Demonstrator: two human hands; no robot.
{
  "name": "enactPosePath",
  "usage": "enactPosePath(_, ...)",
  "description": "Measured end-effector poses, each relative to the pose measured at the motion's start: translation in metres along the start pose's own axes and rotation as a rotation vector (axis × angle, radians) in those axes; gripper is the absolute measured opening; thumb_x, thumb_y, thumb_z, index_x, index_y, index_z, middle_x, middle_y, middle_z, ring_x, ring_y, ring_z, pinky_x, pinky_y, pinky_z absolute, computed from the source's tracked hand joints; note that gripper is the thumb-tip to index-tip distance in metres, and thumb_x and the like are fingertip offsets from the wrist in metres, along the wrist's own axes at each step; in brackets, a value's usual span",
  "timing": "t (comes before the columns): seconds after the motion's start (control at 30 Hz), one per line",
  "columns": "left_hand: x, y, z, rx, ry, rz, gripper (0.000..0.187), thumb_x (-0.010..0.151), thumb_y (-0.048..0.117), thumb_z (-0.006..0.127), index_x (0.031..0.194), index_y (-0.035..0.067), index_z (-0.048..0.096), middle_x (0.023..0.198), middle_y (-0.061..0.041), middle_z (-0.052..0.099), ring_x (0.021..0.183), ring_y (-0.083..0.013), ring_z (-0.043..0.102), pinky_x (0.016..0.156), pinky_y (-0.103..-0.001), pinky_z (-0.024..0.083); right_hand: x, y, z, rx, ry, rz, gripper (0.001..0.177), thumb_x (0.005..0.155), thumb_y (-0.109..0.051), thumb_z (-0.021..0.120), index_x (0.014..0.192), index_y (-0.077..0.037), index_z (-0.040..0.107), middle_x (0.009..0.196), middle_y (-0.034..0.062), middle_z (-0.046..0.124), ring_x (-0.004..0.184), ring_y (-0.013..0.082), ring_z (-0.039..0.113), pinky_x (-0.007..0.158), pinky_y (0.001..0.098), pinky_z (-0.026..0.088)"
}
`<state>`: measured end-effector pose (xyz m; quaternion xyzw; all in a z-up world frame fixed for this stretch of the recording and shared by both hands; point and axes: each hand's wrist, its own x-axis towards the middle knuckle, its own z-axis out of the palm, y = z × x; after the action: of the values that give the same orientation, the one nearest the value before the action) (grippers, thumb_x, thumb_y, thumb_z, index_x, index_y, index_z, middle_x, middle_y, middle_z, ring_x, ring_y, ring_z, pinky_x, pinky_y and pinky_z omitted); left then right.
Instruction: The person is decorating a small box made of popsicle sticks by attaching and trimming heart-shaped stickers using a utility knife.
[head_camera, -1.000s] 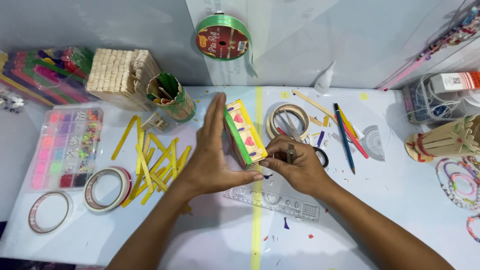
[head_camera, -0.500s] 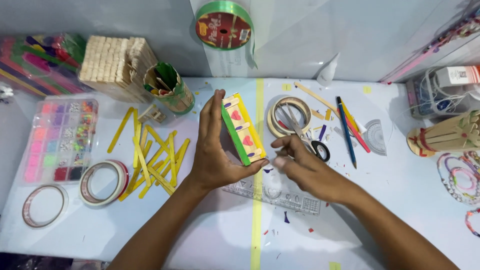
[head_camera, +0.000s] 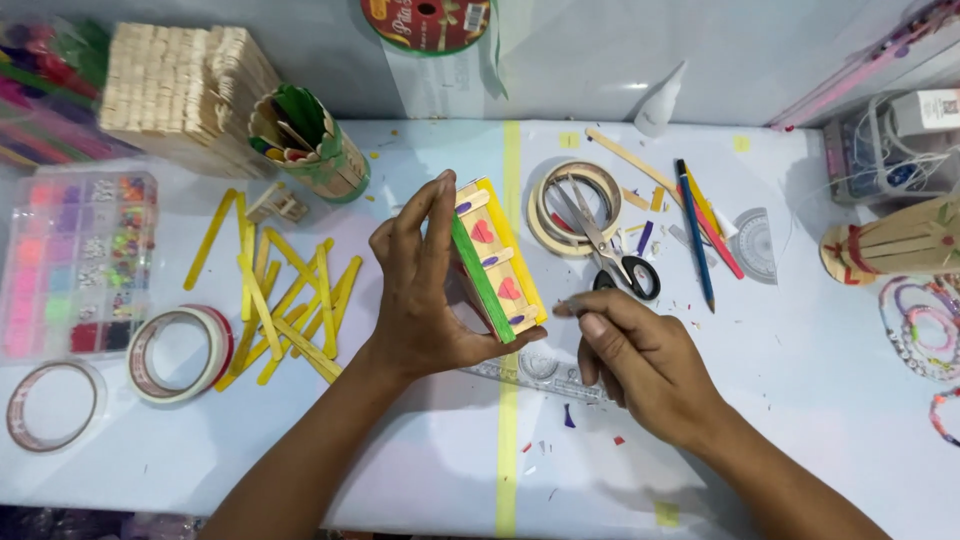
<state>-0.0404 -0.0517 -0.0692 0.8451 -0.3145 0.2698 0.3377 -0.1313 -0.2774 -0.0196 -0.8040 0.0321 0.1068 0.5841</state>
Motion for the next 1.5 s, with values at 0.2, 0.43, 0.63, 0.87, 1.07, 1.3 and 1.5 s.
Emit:
enactPosePath(0.2, -0.005, -0.002, 0.006, -0.044, 0.056, 0.045, 0.125, 0.077, 0.082, 0.075, 0.158, 0.003, 0.023, 0.159, -0.025, 0.042, 0.149, -0.0338, 0.048, 0.114, -0.045, 0.035, -0.001, 0.008, 0.005, 0.07, -0.062, -0.06, 0.028, 0.104, -0.02, 0.051, 0.102, -0.001, 0.071, 0.053, 0.0043, 0.053, 0.044, 0.0129, 0.05, 0.043, 0.0244, 0.043)
enactPosePath(0.43, -0.006, -0.002, 0.006, -0.096, 0.048, 0.037, 0.127, 0.076, 0.077, 0.081, 0.16, 0.004, 0.02, 0.159, -0.024, 0.041, 0.15, -0.0343, 0.047, 0.119, -0.047, 0.035, 0.0, 0.009, 0.006, 0.072, -0.083, -0.056, 0.028, 0.104, -0.019, 0.05, 0.102, -0.001, 0.071, 0.054, 0.0043, 0.052, 0.044, 0.0134, 0.048, 0.041, 0.0245, 0.043)
enactPosePath(0.63, -0.007, -0.002, 0.005, -0.09, 0.041, 0.031, 0.128, 0.076, 0.081, 0.075, 0.161, 0.003, 0.019, 0.16, -0.024, 0.039, 0.151, -0.0346, 0.045, 0.121, -0.048, 0.036, -0.001, 0.011, 0.008, 0.059, -0.095, -0.032, 0.028, 0.103, -0.021, 0.051, 0.102, -0.003, 0.072, 0.055, 0.0057, 0.055, 0.042, 0.0142, 0.051, 0.04, 0.0247, 0.044)
enactPosePath(0.87, -0.006, 0.0, 0.004, -0.117, 0.034, 0.034, 0.124, 0.078, 0.074, 0.076, 0.162, 0.004, 0.016, 0.162, -0.025, 0.037, 0.153, -0.0364, 0.044, 0.122, -0.048, 0.035, -0.002, 0.01, 0.009, 0.029, -0.093, -0.023, 0.027, 0.103, -0.021, 0.051, 0.101, -0.005, 0.072, 0.058, 0.0061, 0.061, 0.039, 0.0142, 0.051, 0.037, 0.0241, 0.043)
enactPosePath(1.07, -0.009, 0.004, 0.005, -0.141, 0.01, -0.009, 0.13, 0.072, 0.068, 0.083, 0.162, 0.003, 0.014, 0.166, -0.024, 0.033, 0.155, -0.0366, 0.041, 0.124, -0.048, 0.033, -0.003, 0.01, 0.013, 0.056, -0.097, -0.007, 0.027, 0.103, -0.021, 0.051, 0.103, -0.005, 0.073, 0.058, 0.0053, 0.063, 0.037, 0.0141, 0.052, 0.035, 0.0235, 0.042)
enactPosePath(1.3, -0.008, 0.008, 0.005, -0.111, 0.02, -0.029, 0.128, 0.071, 0.066, 0.082, 0.16, 0.001, 0.018, 0.164, -0.024, 0.037, 0.154, -0.0355, 0.043, 0.12, -0.048, 0.032, -0.005, 0.01, 0.019, 0.169, -0.076, -0.004, 0.028, 0.104, -0.019, 0.049, 0.101, -0.001, 0.071, 0.057, 0.0081, 0.063, 0.034, 0.0149, 0.051, 0.034, 0.023, 0.041)
enactPosePath(1.5, -0.008, 0.007, 0.005, -0.118, 0.025, -0.012, 0.127, 0.073, 0.067, 0.081, 0.161, 0.002, 0.017, 0.163, -0.025, 0.038, 0.154, -0.0359, 0.042, 0.121, -0.047, 0.031, -0.005, 0.006, 0.018, 0.173, -0.094, -0.01, 0.029, 0.105, -0.02, 0.048, 0.1, -0.002, 0.07, 0.058, 0.008, 0.063, 0.035, 0.0139, 0.049, 0.034, 0.0226, 0.039)
